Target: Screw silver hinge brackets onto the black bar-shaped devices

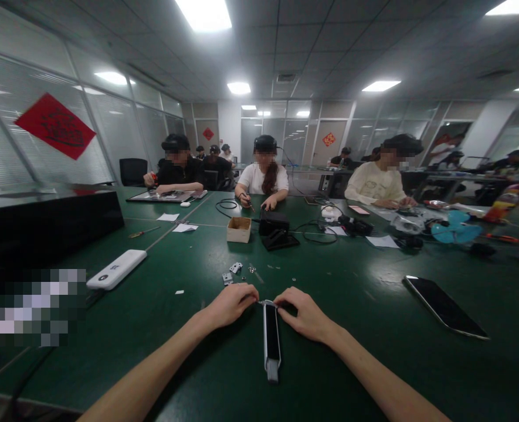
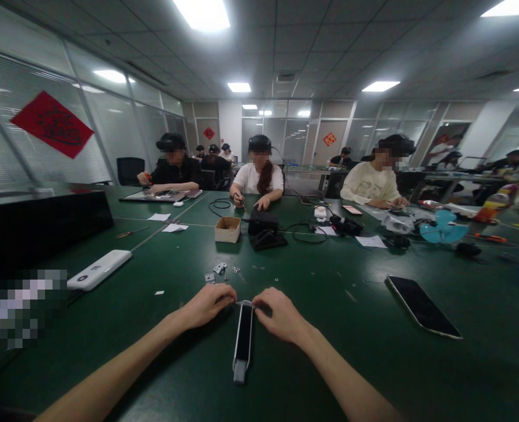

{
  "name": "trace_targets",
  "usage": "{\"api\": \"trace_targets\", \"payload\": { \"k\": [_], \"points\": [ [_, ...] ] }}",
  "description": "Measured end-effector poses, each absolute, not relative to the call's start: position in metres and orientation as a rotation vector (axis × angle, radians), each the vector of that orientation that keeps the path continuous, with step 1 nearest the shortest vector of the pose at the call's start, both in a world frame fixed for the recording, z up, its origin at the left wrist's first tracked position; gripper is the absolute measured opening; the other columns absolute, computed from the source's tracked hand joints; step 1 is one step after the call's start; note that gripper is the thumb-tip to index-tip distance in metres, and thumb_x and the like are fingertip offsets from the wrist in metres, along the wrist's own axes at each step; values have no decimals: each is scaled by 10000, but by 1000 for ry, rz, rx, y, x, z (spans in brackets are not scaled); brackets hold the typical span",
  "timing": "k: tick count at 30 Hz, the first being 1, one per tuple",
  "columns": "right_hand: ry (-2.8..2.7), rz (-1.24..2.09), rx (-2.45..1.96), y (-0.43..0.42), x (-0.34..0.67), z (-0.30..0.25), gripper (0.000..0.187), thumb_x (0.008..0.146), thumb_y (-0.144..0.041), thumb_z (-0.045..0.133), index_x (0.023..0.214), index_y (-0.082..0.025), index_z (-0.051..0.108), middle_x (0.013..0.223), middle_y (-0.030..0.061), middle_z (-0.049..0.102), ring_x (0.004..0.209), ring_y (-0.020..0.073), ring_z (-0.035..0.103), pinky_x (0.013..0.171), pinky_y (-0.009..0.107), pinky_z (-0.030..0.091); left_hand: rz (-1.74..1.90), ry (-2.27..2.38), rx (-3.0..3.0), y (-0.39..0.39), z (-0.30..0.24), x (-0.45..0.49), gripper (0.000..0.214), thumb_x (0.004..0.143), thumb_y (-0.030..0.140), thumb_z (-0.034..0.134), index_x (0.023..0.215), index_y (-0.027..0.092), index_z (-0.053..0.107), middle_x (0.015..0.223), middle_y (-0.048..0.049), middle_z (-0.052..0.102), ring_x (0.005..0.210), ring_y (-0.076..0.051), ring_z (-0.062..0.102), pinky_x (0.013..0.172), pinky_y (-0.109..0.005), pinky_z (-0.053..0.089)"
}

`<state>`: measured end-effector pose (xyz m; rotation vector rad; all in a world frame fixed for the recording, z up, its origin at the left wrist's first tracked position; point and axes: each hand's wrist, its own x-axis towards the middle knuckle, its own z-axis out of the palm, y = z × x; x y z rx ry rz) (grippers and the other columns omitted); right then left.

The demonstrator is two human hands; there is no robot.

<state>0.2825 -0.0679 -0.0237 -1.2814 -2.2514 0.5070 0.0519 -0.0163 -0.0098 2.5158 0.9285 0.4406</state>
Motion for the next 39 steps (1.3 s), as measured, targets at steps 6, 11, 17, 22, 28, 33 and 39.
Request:
{"api": "trace_targets", "payload": {
  "k": [6, 11, 17, 22, 28, 33, 39],
  "points": [
    [-2240, 519, -1283, -69, 282, -23, 170, 868, -206, 511, 981, -202, 638, 947, 35, 631, 866, 171, 554, 780, 322, 454, 449, 969, 2473, -20, -5, 54, 147, 913, 169, 465, 944, 171, 608, 928, -22, 642, 872, -155, 589, 774, -254, 439],
    [-2234, 533, -1279, -70, 282, -21, 172, 871, -208, 511, 988, -201, 638, 959, 36, 631, 878, 171, 556, 782, 318, 460, 480, 960, 2449, -22, -4, 54, 135, 905, 185, 487, 943, 163, 616, 903, -16, 640, 815, -141, 587, 733, -240, 437],
    [-2230, 535, -1264, -70, 281, -21, 179, 867, -191, 510, 989, -196, 641, 965, 44, 635, 890, 173, 561, 803, 321, 464, 466, 974, 2464, -23, -10, 58, 131, 889, 225, 516, 965, 172, 608, 911, -16, 632, 806, -146, 576, 710, -241, 434],
    [-2221, 508, -1228, -69, 281, -23, 178, 859, -193, 520, 985, -196, 646, 943, 46, 635, 876, 176, 563, 795, 322, 464, 485, 926, 2445, -25, -14, 60, 129, 887, 204, 509, 981, 172, 592, 904, -15, 632, 794, -140, 578, 702, -233, 440],
    [-2223, 514, -1246, -69, 282, -23, 179, 863, -212, 516, 993, -203, 639, 952, 43, 634, 872, 176, 562, 780, 319, 466, 412, 932, 2536, -27, -11, 59, 190, 853, 269, 547, 1022, 184, 573, 933, -26, 617, 810, -167, 572, 704, -264, 445],
    [-2223, 514, -1253, -68, 282, -24, 185, 856, -225, 527, 1007, -198, 632, 956, 43, 632, 856, 172, 558, 766, 316, 464, 399, 990, 2676, -28, -9, 59, 224, 805, 220, 534, 1025, 185, 562, 998, -49, 601, 934, -206, 546, 822, -317, 427],
    [-2223, 520, -1255, -67, 283, -27, 183, 861, -239, 530, 1012, -202, 626, 958, 37, 625, 860, 170, 554, 764, 314, 462, 378, 1259, 2800, -16, -21, 56, 343, 802, 194, 477, 1142, 215, 518, 1173, -63, 548, 1106, -250, 459, 948, -411, 344]
  ]
}}
